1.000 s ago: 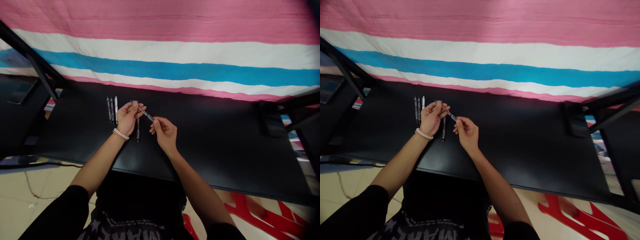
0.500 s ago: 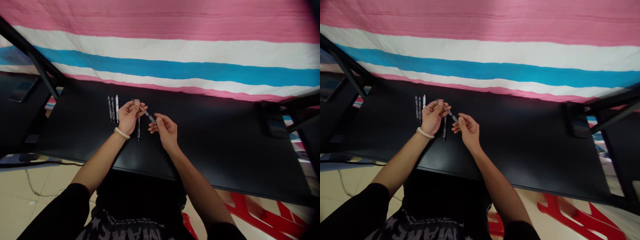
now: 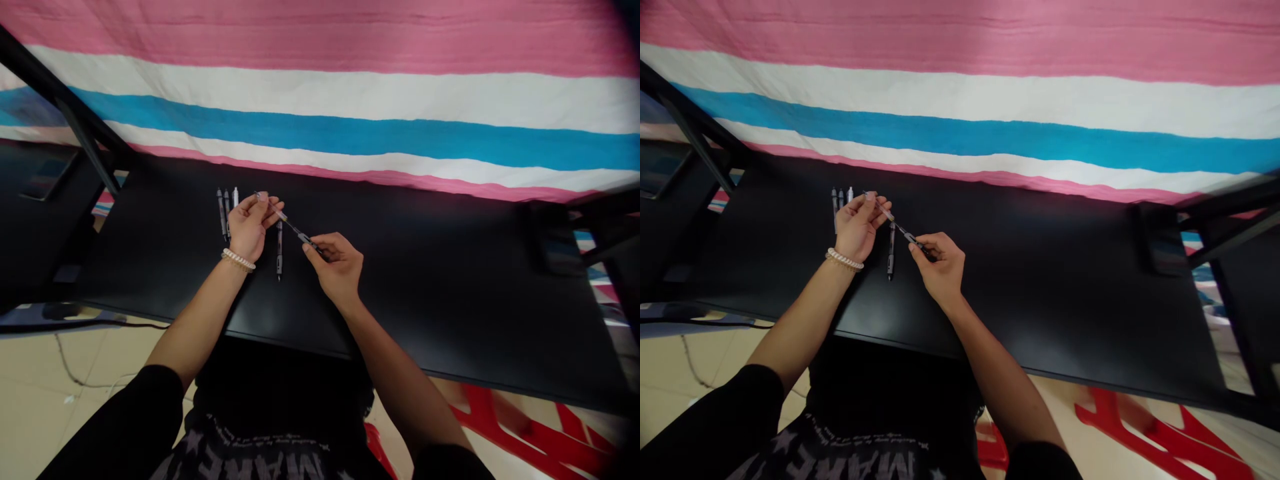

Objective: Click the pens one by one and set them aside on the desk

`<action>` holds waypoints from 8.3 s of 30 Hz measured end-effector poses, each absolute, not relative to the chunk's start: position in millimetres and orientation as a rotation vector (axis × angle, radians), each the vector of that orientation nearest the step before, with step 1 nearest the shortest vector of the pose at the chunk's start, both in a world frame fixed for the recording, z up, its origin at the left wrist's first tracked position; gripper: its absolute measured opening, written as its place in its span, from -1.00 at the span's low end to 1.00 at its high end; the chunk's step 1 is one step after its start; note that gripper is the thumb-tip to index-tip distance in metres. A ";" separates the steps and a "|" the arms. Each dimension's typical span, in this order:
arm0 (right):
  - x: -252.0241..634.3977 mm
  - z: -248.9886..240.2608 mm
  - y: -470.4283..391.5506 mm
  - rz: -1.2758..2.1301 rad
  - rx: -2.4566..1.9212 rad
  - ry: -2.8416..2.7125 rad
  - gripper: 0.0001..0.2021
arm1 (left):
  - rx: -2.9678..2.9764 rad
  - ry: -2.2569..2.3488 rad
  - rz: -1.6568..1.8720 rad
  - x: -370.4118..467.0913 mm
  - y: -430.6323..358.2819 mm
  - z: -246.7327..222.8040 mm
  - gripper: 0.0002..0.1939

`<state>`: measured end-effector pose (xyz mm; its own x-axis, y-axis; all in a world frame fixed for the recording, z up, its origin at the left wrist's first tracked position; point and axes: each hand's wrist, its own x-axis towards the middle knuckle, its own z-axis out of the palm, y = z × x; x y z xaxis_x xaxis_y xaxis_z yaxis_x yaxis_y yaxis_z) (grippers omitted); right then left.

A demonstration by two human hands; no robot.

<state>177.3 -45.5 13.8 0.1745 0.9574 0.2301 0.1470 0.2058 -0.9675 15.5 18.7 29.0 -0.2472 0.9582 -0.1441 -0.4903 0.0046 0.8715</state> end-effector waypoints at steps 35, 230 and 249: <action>176.9 12.2 -44.3 1.162 -1.193 -1.238 -0.61 | 0.688 1.001 1.473 28.6 9.7 33.4 -0.69; 180.1 11.4 -44.0 0.970 -1.291 -1.720 -0.79 | 1.787 2.199 0.593 -7.8 14.6 33.1 -0.30; 172.8 -4.3 -43.9 0.923 -0.964 -1.748 -0.34 | 1.738 1.019 1.526 51.4 -30.3 32.4 -0.73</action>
